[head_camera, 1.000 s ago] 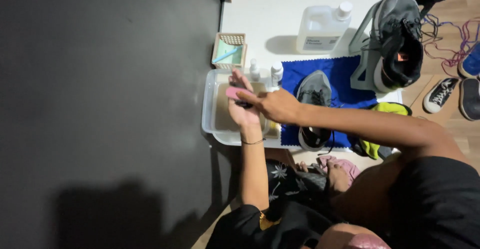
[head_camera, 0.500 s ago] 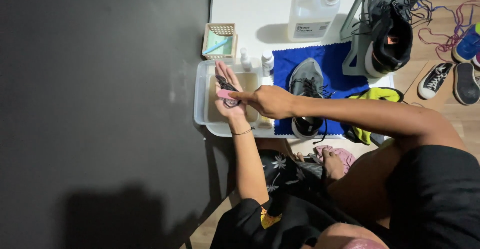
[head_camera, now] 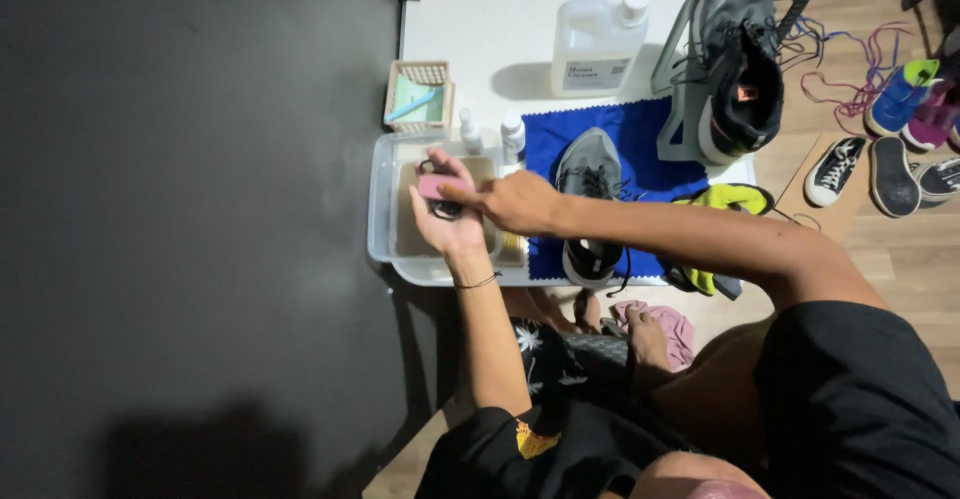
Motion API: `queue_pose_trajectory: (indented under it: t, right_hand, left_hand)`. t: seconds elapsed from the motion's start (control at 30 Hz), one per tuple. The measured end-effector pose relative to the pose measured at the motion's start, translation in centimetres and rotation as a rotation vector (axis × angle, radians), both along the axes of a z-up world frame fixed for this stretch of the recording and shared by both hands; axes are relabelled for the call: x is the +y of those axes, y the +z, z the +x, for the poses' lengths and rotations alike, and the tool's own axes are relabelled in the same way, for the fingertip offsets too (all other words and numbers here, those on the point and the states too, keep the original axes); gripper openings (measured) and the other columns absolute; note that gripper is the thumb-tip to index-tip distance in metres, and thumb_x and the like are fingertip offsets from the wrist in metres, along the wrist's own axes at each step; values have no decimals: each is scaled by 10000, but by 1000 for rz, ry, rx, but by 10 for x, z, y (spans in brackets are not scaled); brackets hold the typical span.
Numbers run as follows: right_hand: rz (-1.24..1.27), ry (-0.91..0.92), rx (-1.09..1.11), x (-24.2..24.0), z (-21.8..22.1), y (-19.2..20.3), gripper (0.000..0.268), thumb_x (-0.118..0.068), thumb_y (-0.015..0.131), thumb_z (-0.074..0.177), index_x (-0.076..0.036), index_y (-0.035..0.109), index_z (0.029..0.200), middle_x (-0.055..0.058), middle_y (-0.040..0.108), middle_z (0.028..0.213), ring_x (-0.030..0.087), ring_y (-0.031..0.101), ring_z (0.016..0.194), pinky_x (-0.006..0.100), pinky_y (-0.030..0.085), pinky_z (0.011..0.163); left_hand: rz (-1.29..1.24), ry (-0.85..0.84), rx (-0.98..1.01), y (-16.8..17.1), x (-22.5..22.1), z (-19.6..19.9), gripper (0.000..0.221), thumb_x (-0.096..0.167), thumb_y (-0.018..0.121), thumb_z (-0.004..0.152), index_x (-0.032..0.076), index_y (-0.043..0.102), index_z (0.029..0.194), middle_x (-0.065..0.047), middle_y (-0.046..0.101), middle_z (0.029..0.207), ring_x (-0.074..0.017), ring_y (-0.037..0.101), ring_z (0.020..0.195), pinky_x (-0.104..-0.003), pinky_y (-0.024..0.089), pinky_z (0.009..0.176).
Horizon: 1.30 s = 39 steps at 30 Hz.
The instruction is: Scrubbing dirty shoe laces with a small brush and soapy water in a plastic container.
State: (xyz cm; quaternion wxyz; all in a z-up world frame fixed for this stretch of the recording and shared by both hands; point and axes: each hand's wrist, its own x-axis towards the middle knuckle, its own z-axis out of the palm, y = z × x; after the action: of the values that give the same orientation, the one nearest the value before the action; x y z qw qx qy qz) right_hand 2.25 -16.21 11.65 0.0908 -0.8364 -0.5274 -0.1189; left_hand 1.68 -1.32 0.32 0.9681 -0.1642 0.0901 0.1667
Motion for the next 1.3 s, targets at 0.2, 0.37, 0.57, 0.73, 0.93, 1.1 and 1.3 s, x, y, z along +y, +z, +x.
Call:
queue_pose_trajectory:
  t: [0.2,0.37,0.57,0.73,0.93,1.1,1.3]
  right_hand:
    - [139,-61,711,-12,-14,40,228,-308,506,1015,-165,684,1013,139,724,758,434,701,742,498,557,583]
    - [172,-45,589,-14,-10,32,289,-271,470,1034,-261,592,1297,162,732,864,454,685,791,556,548,636]
    - [186,-62,150,1,14,-16,534,-216,464,1003,-310,442,1528,123,677,779,387,681,615,515,584,561]
    - [164,-94,-39,3,20,-33,544,-211,454,997,-297,452,1534,85,655,750,328,671,533,454,578,490]
    - [135,-118,-14,3,22,-31,559,-212,445,994,-313,434,1544,88,670,770,333,681,551,483,581,498]
    - [153,-30,269,3,18,-22,508,-187,428,972,-231,521,1469,146,688,708,408,682,584,541,547,489]
    - [75,-82,418,-5,5,7,317,-308,425,1018,-289,613,1272,133,691,674,410,692,618,505,555,508]
  left_hand:
    - [-81,-92,-205,-21,19,3,193,211,525,1046,146,685,1133,61,634,1057,-57,553,852,-155,434,646]
    - [20,-19,-116,-20,5,4,281,92,525,1031,129,642,1284,25,614,1170,-103,568,992,-211,478,810]
    - [291,-28,368,51,-18,-12,245,411,650,954,175,612,900,15,591,837,-153,590,739,-273,512,729]
    - [381,-74,456,33,-5,3,374,381,619,952,170,490,671,34,401,582,-141,438,484,-260,467,530]
    - [312,-39,322,-26,-2,13,191,259,647,948,113,729,1041,-118,730,1003,-244,705,866,-392,563,935]
    - [405,67,-4,26,-8,10,536,86,246,1068,33,230,1601,-107,176,1708,-237,200,1574,-386,173,1338]
    - [400,90,-98,51,-4,3,619,-6,237,985,8,226,1604,-113,173,1709,-222,190,1580,-337,188,1330]
